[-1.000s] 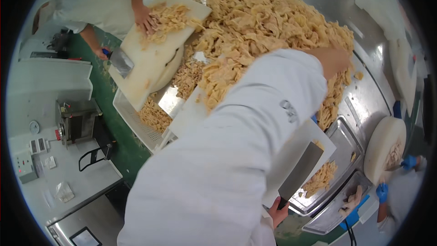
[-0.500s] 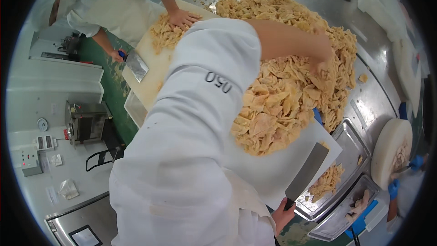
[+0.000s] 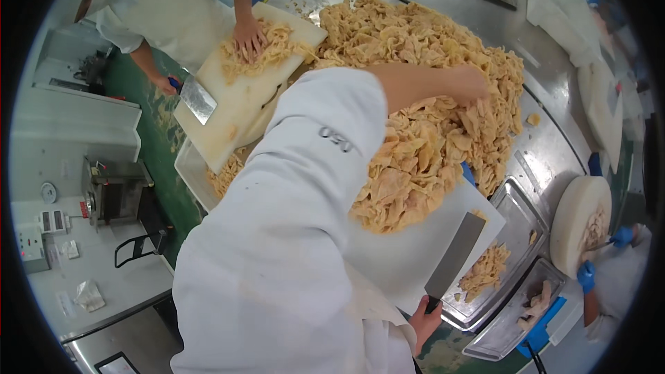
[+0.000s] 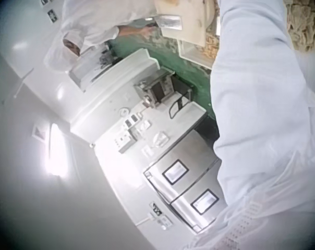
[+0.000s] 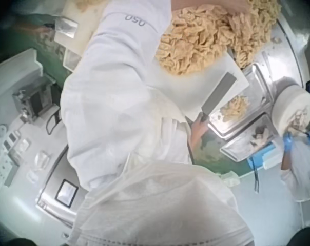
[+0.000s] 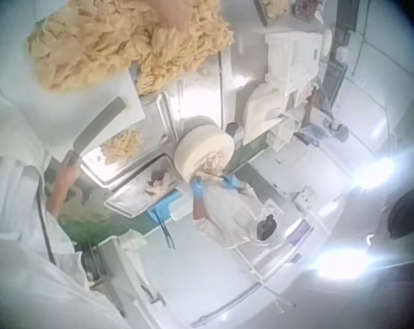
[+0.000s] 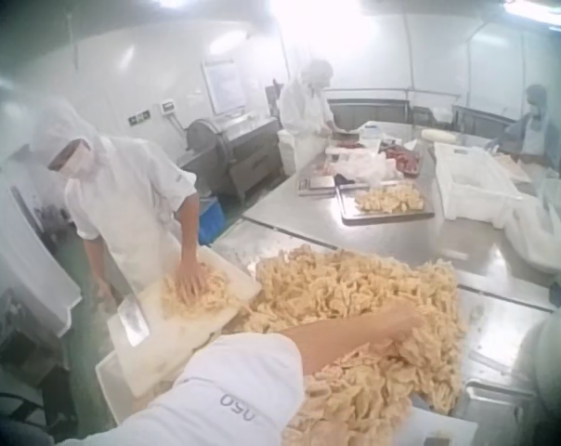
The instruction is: The person picks up pieces of chicken skin from a large pile, places them on a cutting board, and cuts them into smaller pieces using a knife. They then slide the cut pieces onto a metal tray and repeat the process.
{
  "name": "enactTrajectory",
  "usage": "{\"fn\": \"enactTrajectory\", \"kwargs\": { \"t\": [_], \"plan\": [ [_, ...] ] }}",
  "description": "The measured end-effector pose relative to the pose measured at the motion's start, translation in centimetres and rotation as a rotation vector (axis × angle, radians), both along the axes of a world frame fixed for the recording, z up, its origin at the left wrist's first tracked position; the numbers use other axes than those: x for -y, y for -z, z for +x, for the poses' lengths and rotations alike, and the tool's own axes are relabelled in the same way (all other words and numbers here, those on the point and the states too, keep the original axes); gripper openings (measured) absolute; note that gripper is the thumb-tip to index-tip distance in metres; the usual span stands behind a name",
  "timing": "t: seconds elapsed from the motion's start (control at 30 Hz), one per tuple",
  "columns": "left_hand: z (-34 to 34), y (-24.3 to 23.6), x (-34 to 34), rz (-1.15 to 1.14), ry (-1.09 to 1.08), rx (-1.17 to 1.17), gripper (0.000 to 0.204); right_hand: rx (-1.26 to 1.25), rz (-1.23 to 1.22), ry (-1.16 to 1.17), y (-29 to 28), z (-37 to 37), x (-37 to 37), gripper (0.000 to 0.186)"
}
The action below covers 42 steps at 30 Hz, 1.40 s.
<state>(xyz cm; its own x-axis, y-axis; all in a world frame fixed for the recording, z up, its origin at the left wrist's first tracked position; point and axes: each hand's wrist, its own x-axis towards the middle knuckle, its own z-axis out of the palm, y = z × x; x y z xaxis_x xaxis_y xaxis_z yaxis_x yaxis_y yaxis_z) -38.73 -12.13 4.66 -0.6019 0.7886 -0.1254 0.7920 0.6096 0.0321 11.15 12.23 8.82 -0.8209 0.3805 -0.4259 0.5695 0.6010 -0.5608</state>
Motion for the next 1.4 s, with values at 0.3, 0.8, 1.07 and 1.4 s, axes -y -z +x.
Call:
{"fn": "enactTrajectory", "kwargs": {
  "t": [0.3, 0.8, 1.07, 1.4],
  "plan": [
    [2.2, 3.3, 7.7, -0.198, -0.453, 0.126, 0.087, -0.014, 0.003, -0.042, 0.4, 0.1, -0.8, 0.028],
    [-3.0, 2.2, 4.7, -0.293, -0.510, 0.336, 0.098, 0.063, 0.063, 0.003, -0.7, -1.0, 0.5, 0.031],
    [-2.9, 0.8, 5.5, -0.322, -0.506, 0.586, 0.089, -0.019, 0.156, -0.056, 1.2, 0.3, 0.2, 0.029],
    [-16.1, -0.1, 10.4, 0.036, -0.269, 0.304, 0.096, 0.068, 0.268, -0.031, 0.6, 0.3, 1.4, 0.029]
  ]
}}
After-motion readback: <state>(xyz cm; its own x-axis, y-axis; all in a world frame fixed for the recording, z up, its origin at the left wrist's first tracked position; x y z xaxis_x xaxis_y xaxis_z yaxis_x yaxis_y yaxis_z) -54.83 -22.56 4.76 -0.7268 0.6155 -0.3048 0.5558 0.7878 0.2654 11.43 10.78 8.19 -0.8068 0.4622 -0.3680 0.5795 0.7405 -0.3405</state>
